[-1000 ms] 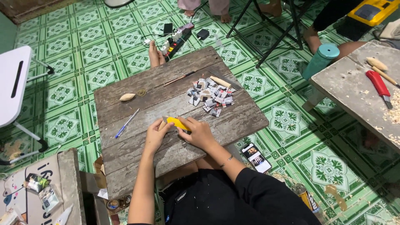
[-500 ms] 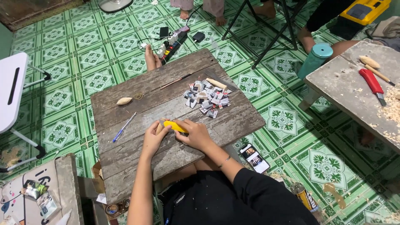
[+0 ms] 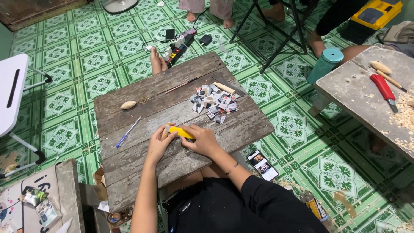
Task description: Organizing and pressing small paper slips on a wooden workbench using a yellow plastic tool.
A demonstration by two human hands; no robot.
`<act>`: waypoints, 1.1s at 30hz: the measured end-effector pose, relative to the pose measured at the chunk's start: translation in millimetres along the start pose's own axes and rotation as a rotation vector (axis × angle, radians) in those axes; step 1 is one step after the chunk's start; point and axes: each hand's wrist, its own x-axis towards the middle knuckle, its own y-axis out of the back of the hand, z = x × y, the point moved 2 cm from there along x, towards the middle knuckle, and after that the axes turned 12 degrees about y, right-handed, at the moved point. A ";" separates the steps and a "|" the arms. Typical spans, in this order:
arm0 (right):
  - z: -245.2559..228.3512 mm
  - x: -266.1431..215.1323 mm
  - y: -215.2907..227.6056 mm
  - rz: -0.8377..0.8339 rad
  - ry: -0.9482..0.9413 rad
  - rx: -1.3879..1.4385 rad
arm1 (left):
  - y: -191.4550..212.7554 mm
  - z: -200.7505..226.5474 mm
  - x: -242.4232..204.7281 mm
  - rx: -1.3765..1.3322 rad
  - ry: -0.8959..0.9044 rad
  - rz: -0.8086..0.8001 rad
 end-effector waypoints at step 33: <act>8.6 -0.4 -11.1 0.064 0.097 -0.049 | 3.8 -11.0 5.6 0.006 -0.002 0.068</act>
